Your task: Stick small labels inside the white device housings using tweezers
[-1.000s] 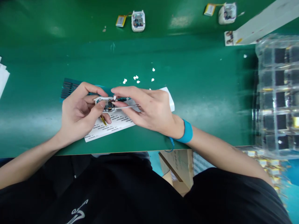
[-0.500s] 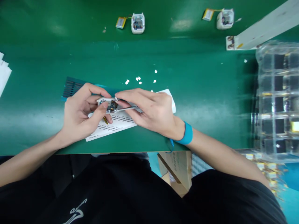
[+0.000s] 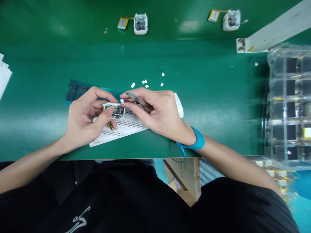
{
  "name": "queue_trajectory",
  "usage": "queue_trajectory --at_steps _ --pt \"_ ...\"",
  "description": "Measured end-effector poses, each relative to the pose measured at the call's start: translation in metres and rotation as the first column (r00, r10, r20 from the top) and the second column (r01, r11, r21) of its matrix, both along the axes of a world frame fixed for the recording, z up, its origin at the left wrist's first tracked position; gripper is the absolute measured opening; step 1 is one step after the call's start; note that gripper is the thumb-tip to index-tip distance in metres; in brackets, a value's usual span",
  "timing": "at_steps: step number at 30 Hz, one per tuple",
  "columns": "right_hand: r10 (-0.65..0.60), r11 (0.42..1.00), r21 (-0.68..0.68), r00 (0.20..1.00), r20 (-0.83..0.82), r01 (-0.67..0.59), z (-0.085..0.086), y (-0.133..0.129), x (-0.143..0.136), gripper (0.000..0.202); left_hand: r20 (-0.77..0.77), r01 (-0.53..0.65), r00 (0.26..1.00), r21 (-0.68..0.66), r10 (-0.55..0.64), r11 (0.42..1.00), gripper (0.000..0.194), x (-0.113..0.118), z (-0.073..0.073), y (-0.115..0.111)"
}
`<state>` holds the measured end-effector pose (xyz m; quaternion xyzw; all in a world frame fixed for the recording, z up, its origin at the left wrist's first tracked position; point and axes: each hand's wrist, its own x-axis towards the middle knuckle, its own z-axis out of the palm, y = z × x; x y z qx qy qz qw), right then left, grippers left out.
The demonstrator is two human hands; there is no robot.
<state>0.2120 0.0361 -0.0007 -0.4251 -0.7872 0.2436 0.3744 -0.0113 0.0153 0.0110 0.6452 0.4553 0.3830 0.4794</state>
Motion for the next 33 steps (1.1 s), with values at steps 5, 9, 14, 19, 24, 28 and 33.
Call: queue_trajectory --at_steps 5,9,14,19,24,28,33 --pt "0.007 0.999 -0.052 0.999 -0.047 -0.009 0.002 0.001 0.001 0.020 -0.100 0.028 0.995 0.162 -0.012 0.986 0.011 0.000 0.005 -0.003" --pt "0.054 0.998 -0.040 0.998 -0.040 -0.055 0.005 0.001 0.000 0.015 -0.119 0.037 0.993 0.158 -0.018 0.987 0.011 0.000 0.006 -0.003" --pt "0.169 0.982 0.086 0.985 0.021 -0.171 0.008 0.003 0.005 0.013 -0.095 0.030 0.995 0.034 -0.027 0.999 0.007 0.000 0.007 -0.001" --pt "0.138 0.970 0.175 0.975 0.173 -0.169 0.008 0.003 0.010 0.015 -0.027 0.027 0.999 -0.037 -0.028 0.999 0.008 0.001 0.004 0.000" --pt "0.129 0.991 -0.055 0.988 0.088 -0.124 0.009 0.002 0.006 0.018 -0.212 0.037 0.977 0.208 0.008 0.977 0.012 -0.001 0.003 -0.001" --pt "0.085 0.947 -0.301 0.990 -0.109 -0.114 0.006 0.004 0.003 0.018 -0.374 0.107 0.924 0.452 0.080 0.886 0.019 -0.003 0.003 -0.004" --pt "0.089 0.843 -0.483 0.946 -0.311 -0.238 0.000 0.010 0.005 0.024 -0.462 0.194 0.869 0.647 0.176 0.737 0.030 -0.004 -0.006 -0.006"
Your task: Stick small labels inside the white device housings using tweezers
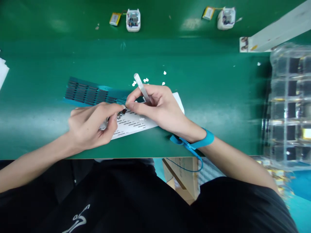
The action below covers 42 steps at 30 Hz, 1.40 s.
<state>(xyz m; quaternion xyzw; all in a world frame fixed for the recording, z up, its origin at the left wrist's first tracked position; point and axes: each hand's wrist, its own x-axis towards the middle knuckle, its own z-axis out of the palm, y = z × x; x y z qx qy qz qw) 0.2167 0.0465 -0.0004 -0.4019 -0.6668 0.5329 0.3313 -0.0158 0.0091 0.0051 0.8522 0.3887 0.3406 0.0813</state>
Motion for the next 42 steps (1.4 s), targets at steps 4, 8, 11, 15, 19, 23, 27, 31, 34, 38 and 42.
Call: queue_trajectory --at_steps 4,8,11,15,19,23,27,31,34,38,42 --pt "0.023 0.947 -0.310 0.981 -0.193 -0.084 0.002 0.001 0.001 0.027 0.096 0.046 0.994 0.018 -0.047 0.999 0.034 -0.001 -0.009 0.000" --pt "-0.083 0.887 -0.452 0.931 -0.355 -0.093 0.008 -0.002 -0.004 0.027 0.137 0.116 0.984 -0.008 -0.114 0.993 0.033 -0.003 -0.010 0.004" --pt "-0.115 0.894 -0.444 0.926 -0.359 -0.062 0.007 -0.003 -0.005 0.029 0.052 0.118 0.990 0.157 -0.128 0.980 0.038 -0.005 -0.009 0.007" --pt "-0.163 0.943 -0.323 0.951 -0.262 0.072 0.001 0.003 0.001 0.028 0.069 0.122 0.988 0.201 -0.138 0.972 0.035 -0.007 -0.010 0.008" --pt "-0.241 0.970 -0.023 0.968 -0.068 0.240 -0.001 0.007 0.004 0.025 0.041 0.034 0.998 0.155 -0.040 0.987 0.030 -0.006 -0.005 0.006" --pt "-0.326 0.919 0.261 0.942 0.078 0.296 0.003 0.001 -0.003 0.014 0.231 -0.021 0.972 -0.122 0.049 0.992 0.029 -0.002 0.006 0.006" --pt "-0.389 0.867 0.395 0.908 0.155 0.303 0.005 -0.003 -0.004 0.017 0.452 0.052 0.860 -0.539 0.236 0.841 0.007 0.001 0.013 0.010" --pt "-0.335 0.807 0.579 0.896 0.292 0.113 0.006 -0.005 0.001 0.021 0.443 0.120 0.861 -0.655 0.250 0.746 0.013 -0.002 0.013 0.015" --pt "-0.278 0.693 0.718 0.895 0.348 -0.063 0.005 -0.008 0.003 0.022 0.451 0.171 0.863 -0.685 0.227 0.708 0.008 -0.004 0.012 0.016" --pt "-0.288 0.622 0.771 0.877 0.386 -0.135 0.001 -0.012 0.006 0.025 0.440 0.196 0.871 -0.720 0.220 0.666 0.006 -0.004 0.013 0.017" --pt "-0.258 0.632 0.766 0.900 0.352 -0.118 -0.004 -0.012 0.008 0.033 0.457 0.215 0.862 -0.724 0.222 0.655 0.003 -0.004 0.014 0.017"
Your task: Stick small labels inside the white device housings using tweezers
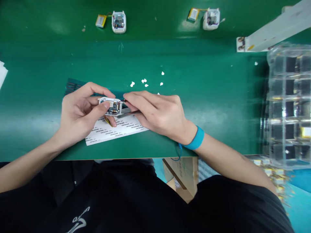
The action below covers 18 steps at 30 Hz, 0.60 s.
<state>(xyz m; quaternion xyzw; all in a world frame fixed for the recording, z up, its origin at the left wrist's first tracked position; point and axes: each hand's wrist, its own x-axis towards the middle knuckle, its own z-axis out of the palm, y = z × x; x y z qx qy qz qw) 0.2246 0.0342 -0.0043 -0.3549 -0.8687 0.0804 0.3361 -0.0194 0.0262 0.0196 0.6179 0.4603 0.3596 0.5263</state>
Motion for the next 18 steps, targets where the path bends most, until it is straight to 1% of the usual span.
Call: queue_trajectory --at_steps 2,3,6,8,15,18 --pt "-0.015 0.999 -0.038 1.000 0.002 0.015 -0.0021 -0.0001 -0.0003 0.032 0.007 -0.007 1.000 -0.005 0.007 1.000 0.002 0.0004 0.0007 -0.0001" --pt "-0.027 0.999 -0.017 1.000 0.001 0.027 -0.0030 -0.0003 -0.0008 0.032 0.008 -0.011 1.000 -0.009 0.011 1.000 0.003 0.0005 0.0008 -0.0002" --pt "-0.072 0.987 0.144 0.997 0.008 0.070 -0.0049 -0.0012 -0.0026 0.033 0.008 -0.006 1.000 -0.019 0.007 1.000 0.004 0.0007 0.0000 -0.0003" --pt "-0.090 0.974 0.210 0.995 0.033 0.081 -0.0050 -0.0018 -0.0038 0.034 0.009 0.005 1.000 -0.026 -0.005 1.000 0.003 0.0005 -0.0008 -0.0003" --pt "-0.125 0.961 0.263 0.980 0.154 0.081 0.0006 -0.0029 -0.0055 0.022 0.029 -0.005 1.000 -0.035 0.006 0.999 0.006 0.0015 0.0006 -0.0005" --pt "-0.159 0.959 0.262 0.969 0.191 0.105 0.0019 -0.0038 -0.0041 0.023 0.026 -0.001 1.000 -0.051 0.003 0.999 0.009 0.0029 0.0005 -0.0011"
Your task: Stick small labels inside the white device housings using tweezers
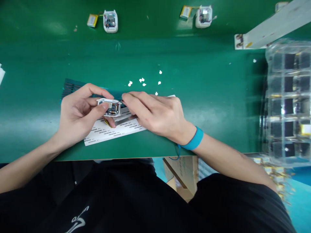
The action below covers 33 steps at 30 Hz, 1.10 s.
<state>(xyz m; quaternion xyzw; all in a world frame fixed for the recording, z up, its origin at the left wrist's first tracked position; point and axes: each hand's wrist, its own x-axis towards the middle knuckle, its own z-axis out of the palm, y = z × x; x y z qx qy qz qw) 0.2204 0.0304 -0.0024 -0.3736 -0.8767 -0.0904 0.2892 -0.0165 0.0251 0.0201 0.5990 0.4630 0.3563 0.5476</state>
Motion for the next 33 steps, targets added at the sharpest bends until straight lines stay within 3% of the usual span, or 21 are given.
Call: queue_trajectory --at_steps 8,12,14,18,21,27,30,33 --pt "-0.001 0.987 -0.162 0.999 0.047 0.009 0.004 -0.001 0.001 0.027 0.003 0.003 1.000 0.032 -0.003 0.999 0.005 0.000 -0.003 -0.002" --pt "0.029 0.973 -0.226 0.997 -0.071 -0.044 0.006 0.002 -0.002 0.018 0.024 0.000 1.000 0.067 -0.002 0.998 0.005 0.001 -0.007 -0.004" --pt "0.042 0.932 -0.346 0.980 -0.194 -0.108 0.007 0.004 -0.003 0.016 0.036 -0.008 0.999 0.082 0.005 0.997 0.004 0.002 -0.008 -0.006" --pt "0.044 0.784 -0.532 0.883 -0.466 -0.320 0.009 0.011 -0.004 0.015 0.010 -0.018 1.000 0.117 0.017 0.993 0.003 0.004 -0.005 -0.010" --pt "0.019 0.751 -0.568 0.872 -0.490 -0.336 0.011 0.016 -0.003 0.016 0.009 -0.020 1.000 0.150 0.019 0.989 0.007 0.005 -0.002 -0.011" --pt "0.120 0.787 -0.529 0.919 -0.375 -0.319 0.012 0.021 0.003 0.015 -0.019 -0.065 0.997 0.184 0.069 0.981 0.009 0.005 -0.003 -0.011" --pt "0.193 0.860 -0.432 0.956 -0.221 -0.274 0.008 0.019 0.007 0.018 -0.028 -0.088 0.995 0.153 0.093 0.984 0.009 0.007 -0.006 -0.012" --pt "0.175 0.948 -0.254 0.980 -0.095 -0.194 0.004 0.012 0.011 0.030 -0.041 -0.098 0.994 0.126 0.104 0.987 0.008 0.009 -0.006 -0.015"
